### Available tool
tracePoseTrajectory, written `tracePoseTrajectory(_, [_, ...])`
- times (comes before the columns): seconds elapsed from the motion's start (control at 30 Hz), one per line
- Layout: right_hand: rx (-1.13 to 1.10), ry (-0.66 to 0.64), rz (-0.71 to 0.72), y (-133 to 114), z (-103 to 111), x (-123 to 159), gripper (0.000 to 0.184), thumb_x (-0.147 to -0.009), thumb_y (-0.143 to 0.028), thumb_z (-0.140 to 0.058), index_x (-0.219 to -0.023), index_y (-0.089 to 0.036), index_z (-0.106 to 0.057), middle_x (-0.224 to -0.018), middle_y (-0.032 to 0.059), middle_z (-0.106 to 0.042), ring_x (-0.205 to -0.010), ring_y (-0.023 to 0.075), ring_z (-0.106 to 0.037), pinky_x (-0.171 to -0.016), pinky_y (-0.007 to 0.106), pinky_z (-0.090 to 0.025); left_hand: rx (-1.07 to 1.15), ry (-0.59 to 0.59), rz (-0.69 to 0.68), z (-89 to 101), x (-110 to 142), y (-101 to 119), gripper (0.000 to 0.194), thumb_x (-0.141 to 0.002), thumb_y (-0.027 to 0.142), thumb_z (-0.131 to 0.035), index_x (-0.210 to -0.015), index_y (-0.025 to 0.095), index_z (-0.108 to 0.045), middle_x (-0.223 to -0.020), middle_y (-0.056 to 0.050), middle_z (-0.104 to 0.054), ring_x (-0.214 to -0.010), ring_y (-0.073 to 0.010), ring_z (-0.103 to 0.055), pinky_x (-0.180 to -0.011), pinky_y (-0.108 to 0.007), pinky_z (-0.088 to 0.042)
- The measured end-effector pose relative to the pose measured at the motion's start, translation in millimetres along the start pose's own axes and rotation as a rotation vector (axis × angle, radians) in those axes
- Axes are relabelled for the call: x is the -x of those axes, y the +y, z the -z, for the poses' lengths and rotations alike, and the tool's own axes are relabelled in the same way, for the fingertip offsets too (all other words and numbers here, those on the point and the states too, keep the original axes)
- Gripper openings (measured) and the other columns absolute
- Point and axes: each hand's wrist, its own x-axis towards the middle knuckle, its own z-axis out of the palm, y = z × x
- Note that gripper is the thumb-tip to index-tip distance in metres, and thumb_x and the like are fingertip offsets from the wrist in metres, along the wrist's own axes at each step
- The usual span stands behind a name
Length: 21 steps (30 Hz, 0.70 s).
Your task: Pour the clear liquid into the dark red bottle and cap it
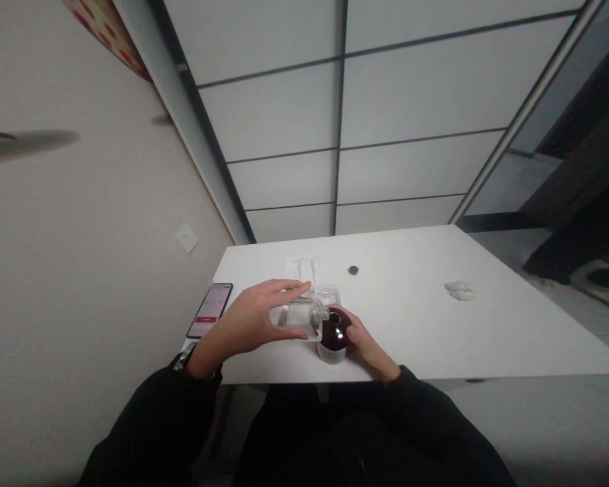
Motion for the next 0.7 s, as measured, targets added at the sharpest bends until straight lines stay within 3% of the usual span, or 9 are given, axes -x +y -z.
tracePoseTrajectory(0.47, [0.014,-0.014,-0.002,3.1,3.3,0.1,0.092,-0.078,-0.096,-0.059,-0.128,-0.02,-0.069,-0.121,0.0143,-0.073,-0.112,0.033,-0.069,-0.108,0.05,-0.052,-0.079,-0.04,-0.029,9.1,-7.7,7.0,0.065,-0.087,0.052,-0.085,-0.145,0.028,-0.069,-0.145,-0.009,-0.072,-0.131,-0.0307,-0.069,-0.111,-0.047,-0.058])
tracePoseTrajectory(0.7, [-0.003,-0.015,0.005,6.2,-0.8,-0.3,0.091,-0.077,-0.098,-0.057,-0.125,-0.021,-0.069,-0.114,0.0135,-0.072,-0.109,0.0333,-0.069,-0.1,0.048,-0.057,-0.082,-0.048,-0.045,11.0,-8.6,9.6,0.067,-0.087,0.053,-0.085,-0.146,0.028,-0.067,-0.146,-0.009,-0.071,-0.131,-0.0298,-0.07,-0.111,-0.045,-0.058])
